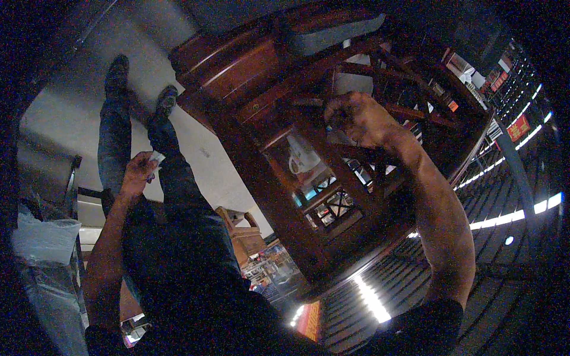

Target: The person kneels and then stands to repair a wooden table. They use a small tool to apply a substance to the edges and legs, wiping the area with a cloth. The person moves around the table to treat different sections.

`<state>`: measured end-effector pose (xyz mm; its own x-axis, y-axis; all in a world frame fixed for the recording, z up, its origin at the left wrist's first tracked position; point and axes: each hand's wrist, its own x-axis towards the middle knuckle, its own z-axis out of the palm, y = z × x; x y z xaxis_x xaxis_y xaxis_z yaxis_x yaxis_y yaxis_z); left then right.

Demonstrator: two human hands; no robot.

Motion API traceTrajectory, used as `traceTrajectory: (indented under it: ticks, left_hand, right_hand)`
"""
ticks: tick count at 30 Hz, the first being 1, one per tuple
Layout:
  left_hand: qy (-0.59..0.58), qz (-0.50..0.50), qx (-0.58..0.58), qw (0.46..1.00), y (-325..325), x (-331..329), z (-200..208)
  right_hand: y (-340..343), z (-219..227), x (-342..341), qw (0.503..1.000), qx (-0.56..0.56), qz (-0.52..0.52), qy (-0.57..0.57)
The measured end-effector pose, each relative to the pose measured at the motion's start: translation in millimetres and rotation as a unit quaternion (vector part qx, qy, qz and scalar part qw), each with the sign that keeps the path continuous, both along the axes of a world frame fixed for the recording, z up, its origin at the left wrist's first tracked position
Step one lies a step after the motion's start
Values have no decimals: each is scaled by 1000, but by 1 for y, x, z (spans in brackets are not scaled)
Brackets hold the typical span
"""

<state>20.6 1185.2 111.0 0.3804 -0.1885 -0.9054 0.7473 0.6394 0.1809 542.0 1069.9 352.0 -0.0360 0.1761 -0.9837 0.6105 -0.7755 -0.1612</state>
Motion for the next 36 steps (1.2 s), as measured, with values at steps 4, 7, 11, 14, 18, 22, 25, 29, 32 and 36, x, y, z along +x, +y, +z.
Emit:
traceTrajectory:
  ticks: [4,7,11,14,18,22,25,29,32,36]
  left_hand:
    - [-2,-5,7,1000,0,-1,0]
    - [0,-1,-4,1000,0,-1,-2]
    - [10,17,-4,1000,-3,-3,-4]
    - [-3,27,-16,999,-3,-5,-7]
    - [-8,36,-23,999,0,-5,-2]
    - [-1,26,-18,999,1,-2,-1]
    - [6,19,-12,1000,1,1,0]
    - [6,7,-6,1000,3,-1,0]
    - [0,31,3,1000,-4,-3,-4]
    - [29,8,-3,1000,4,7,0]
  right_hand:
    - [5,2,0,999,-15,32,-9]
    - [3,2,1,999,-3,33,-8]
    - [12,7,-7,997,14,54,-53]
    - [7,5,-3,987,46,54,-143]
    - [31,3,-3,967,96,-86,-219]
    - [-24,-6,15,933,71,-346,-68]
    - [-15,3,13,997,32,-64,29]
    - [7,5,15,996,-42,54,-60]
    - [-4,-9,22,976,76,16,-204]
    - [8,-35,20,967,87,-24,-240]
